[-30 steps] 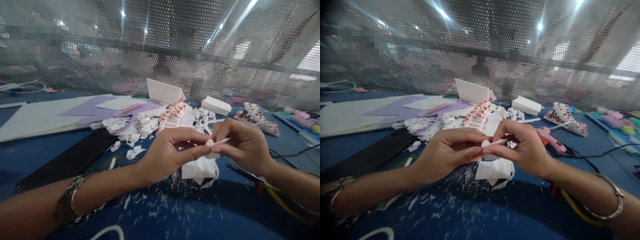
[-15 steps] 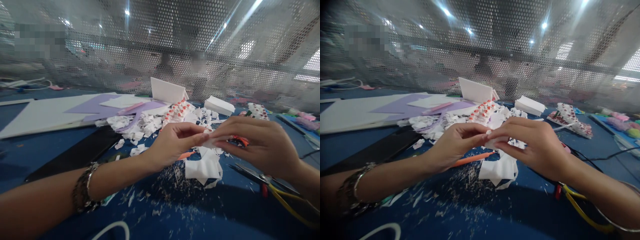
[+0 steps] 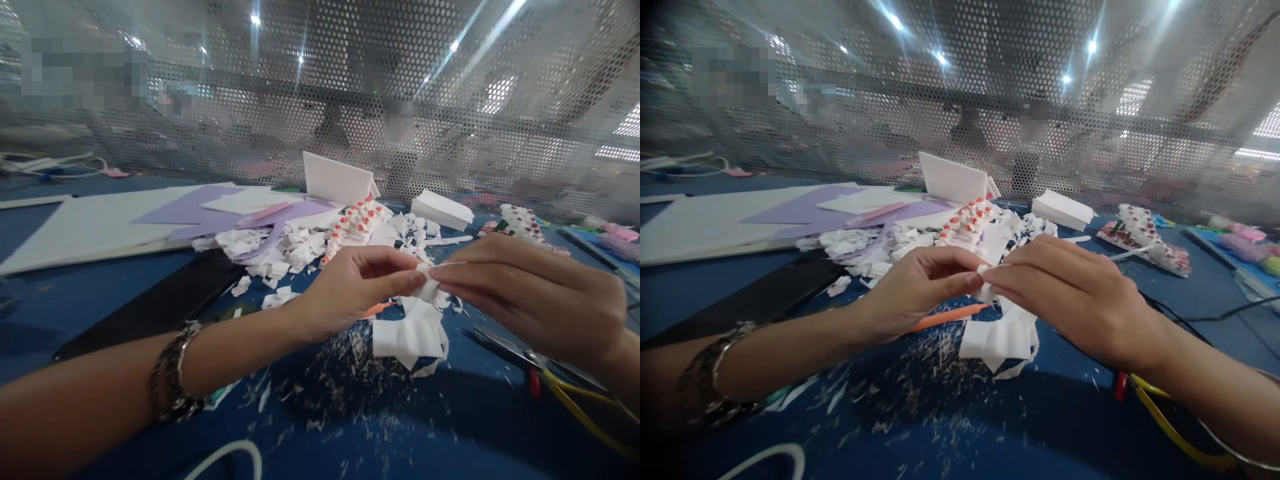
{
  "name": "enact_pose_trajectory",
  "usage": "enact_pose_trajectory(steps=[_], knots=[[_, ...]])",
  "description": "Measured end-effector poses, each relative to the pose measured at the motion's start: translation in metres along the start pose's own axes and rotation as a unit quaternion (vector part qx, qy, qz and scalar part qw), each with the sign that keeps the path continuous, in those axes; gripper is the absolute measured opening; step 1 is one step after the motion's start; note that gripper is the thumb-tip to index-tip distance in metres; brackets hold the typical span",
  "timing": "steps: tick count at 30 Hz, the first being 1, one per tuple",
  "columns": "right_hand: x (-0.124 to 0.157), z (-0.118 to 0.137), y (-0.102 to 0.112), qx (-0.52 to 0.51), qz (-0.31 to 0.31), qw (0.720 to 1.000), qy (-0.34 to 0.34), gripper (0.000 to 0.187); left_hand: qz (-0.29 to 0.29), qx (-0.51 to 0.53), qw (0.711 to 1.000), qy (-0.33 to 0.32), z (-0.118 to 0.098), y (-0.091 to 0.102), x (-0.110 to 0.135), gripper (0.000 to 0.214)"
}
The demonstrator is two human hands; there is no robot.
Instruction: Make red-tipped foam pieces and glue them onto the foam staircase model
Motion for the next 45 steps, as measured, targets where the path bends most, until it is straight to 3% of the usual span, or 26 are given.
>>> enact_pose_trajectory(steps=[8,11,15,21,25,29,33,37,40,45], knots=[[-0.003,-0.003,0.0,-0.02,-0.023,0.999,-0.022,0.015,0.008,-0.088,0.996,-0.021,-0.004,-0.002,0.002,0.008],[-0.004,-0.009,0.0,-0.083,-0.024,0.995,-0.059,0.008,0.012,-0.126,0.991,-0.047,-0.011,-0.004,0.003,0.008],[-0.006,-0.02,-0.008,-0.167,0.023,0.977,-0.127,0.003,0.032,-0.189,0.976,-0.099,-0.021,-0.008,0.006,0.009],[-0.003,-0.025,-0.013,-0.177,0.007,0.97,-0.165,0.006,0.021,-0.245,0.959,-0.139,-0.028,-0.008,0.009,0.01],[-0.001,-0.021,-0.013,-0.17,-0.03,0.973,-0.151,0.009,0.012,-0.242,0.958,-0.15,-0.03,-0.01,0.011,0.014],[-0.002,-0.011,-0.007,-0.146,-0.06,0.982,-0.105,0.008,0.056,-0.241,0.956,-0.158,-0.032,-0.019,0.014,0.019],[-0.003,-0.007,-0.004,-0.132,-0.065,0.985,-0.085,0.006,0.05,-0.284,0.94,-0.184,-0.037,-0.021,0.016,0.015],[-0.003,-0.014,-0.007,-0.137,-0.048,0.983,-0.109,0.004,0.037,-0.335,0.918,-0.211,-0.04,-0.019,0.017,0.015],[-0.002,-0.023,-0.014,-0.172,-0.026,0.973,-0.155,0.003,0.031,-0.336,0.917,-0.21,-0.038,-0.015,0.016,0.018],[0.005,-0.035,-0.027,-0.282,-0.021,0.927,-0.248,0.006,0.009,-0.253,0.951,-0.18,-0.032,-0.007,0.014,0.041]])
Point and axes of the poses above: each hand's wrist, its own x-axis away from the middle knuckle, its own y-axis out of the back of the hand, z = x × y, the point moved 8 cm from there along -x, towards the middle knuckle, and after that the axes turned 7 degrees about x, right-handed, at the moved point
